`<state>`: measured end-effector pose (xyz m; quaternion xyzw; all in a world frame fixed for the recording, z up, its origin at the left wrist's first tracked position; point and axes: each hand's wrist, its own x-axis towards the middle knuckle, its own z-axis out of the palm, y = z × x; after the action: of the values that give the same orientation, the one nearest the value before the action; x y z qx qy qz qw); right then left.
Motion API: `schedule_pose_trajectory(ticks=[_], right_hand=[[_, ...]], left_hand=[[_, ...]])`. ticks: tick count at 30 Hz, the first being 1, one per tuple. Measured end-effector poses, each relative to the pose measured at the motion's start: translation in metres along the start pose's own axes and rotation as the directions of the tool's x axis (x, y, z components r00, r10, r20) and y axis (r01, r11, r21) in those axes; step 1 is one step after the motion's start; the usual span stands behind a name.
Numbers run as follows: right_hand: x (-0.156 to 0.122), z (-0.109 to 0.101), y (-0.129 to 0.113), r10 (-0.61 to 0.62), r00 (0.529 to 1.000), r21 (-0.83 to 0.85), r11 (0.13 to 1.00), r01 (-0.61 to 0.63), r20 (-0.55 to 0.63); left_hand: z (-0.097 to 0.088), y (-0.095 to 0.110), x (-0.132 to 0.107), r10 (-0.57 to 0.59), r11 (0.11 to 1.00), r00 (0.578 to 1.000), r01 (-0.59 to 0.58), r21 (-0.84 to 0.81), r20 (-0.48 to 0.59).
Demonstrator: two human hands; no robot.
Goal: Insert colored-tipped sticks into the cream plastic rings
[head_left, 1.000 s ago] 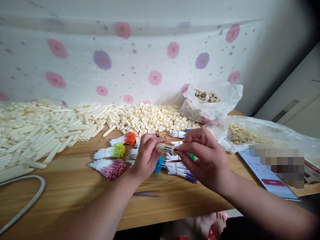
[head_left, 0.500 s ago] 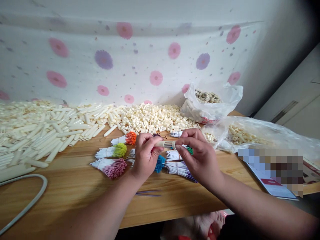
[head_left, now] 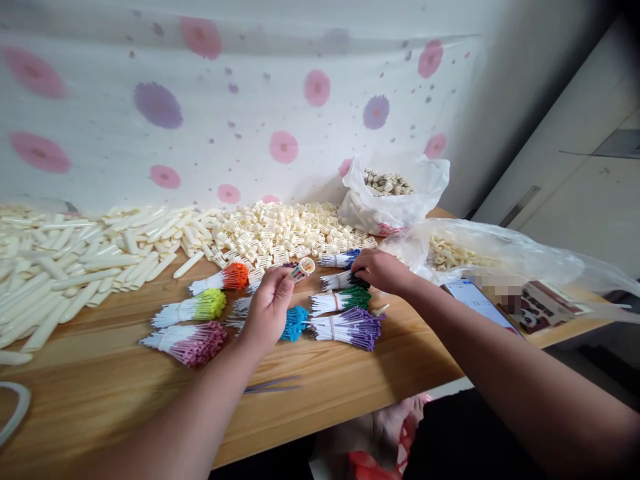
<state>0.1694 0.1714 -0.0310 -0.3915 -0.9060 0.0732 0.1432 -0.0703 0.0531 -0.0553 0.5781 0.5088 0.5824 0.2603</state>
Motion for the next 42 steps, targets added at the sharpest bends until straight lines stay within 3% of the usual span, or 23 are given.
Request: schedule_pose_trajectory(ticks=[3, 14, 20, 29, 42], right_hand=[[0.0, 0.004, 0.002, -0.007, 0.999, -0.069, 0.998, 0.011, 0.048], [-0.005, 0.004, -0.012, 0.006, 0.998, -0.157, 0.988, 0.004, 0.06], [-0.003, 0.01, 0.002, 0.082, 0.996, -0.041, 0.996, -0.08, 0.042], [-0.004, 0.011, 0.026, 0.18, 0.983, 0.224, 0.957, -0.186, 0.047], [-0.004, 0.025, 0.049, 0.295, 0.946, 0.594, 0.739, -0.316, 0.136]], left_hand=[[0.0, -0.001, 0.0, -0.033, 0.999, 0.999, 0.034, -0.012, 0.004], [0.0, -0.002, 0.003, 0.058, 0.997, 0.998, -0.059, 0.057, 0.021], [0.0, -0.008, 0.002, 0.017, 1.0, 1.0, -0.017, 0.016, 0.009], [0.0, -0.002, 0.004, -0.003, 0.999, 0.999, 0.001, 0.049, 0.046], [0.001, 0.001, 0.004, -0.035, 0.999, 0.998, 0.033, 0.034, 0.053]])
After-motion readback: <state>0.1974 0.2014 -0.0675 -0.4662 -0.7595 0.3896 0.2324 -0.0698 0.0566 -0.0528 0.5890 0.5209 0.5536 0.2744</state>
